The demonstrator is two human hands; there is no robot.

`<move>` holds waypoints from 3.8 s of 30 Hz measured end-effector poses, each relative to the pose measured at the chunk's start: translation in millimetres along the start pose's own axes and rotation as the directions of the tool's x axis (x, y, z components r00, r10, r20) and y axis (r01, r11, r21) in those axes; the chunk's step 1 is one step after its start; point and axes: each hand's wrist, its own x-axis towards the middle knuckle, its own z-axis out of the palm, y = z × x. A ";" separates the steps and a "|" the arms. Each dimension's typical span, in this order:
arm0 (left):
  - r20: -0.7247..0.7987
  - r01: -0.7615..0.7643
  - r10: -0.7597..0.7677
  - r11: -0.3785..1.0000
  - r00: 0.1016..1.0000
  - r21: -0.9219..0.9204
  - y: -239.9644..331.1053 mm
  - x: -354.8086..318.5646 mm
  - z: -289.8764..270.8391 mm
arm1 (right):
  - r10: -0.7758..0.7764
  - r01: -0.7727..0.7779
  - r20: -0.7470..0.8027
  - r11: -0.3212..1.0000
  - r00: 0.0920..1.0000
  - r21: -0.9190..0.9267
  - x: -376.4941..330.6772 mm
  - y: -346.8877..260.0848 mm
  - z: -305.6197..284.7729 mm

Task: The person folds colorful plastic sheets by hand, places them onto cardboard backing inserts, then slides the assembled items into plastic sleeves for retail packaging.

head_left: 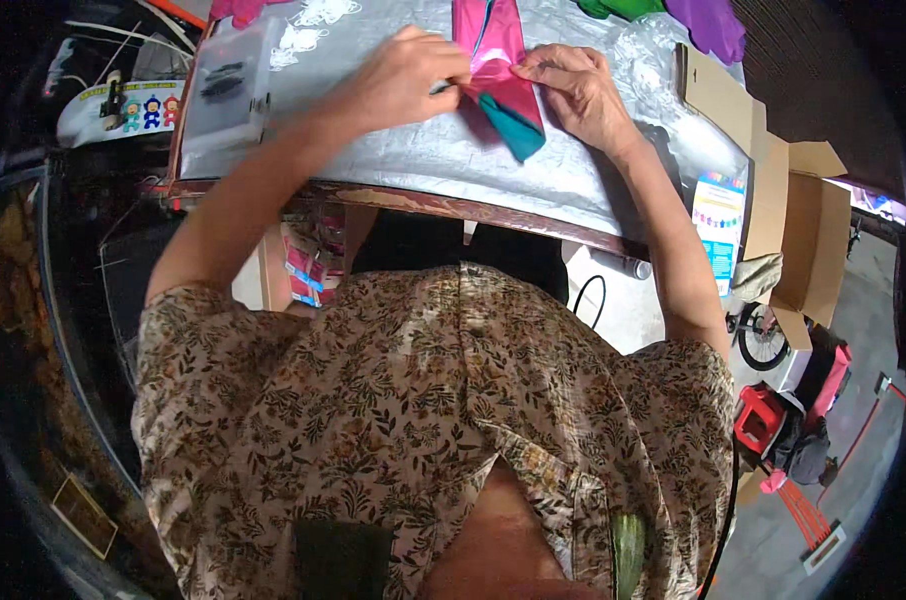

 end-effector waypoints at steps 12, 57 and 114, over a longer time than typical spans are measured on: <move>-0.290 0.493 -0.507 0.861 0.811 -0.127 19.5 -9.8 24.9 | 0.181 -0.140 -0.198 0.969 0.963 0.204 8.5 -0.1 21.9; 0.251 -0.073 -0.790 -0.348 0.559 -0.935 73.3 16.3 8.3 | 0.585 -0.450 -0.076 0.694 0.807 0.563 -13.3 -122.0 -9.9; 0.195 -0.003 -0.892 -0.214 0.408 -0.977 136.8 19.8 19.7 | 0.781 -0.227 -0.313 0.494 0.540 0.839 -22.6 -140.0 -10.8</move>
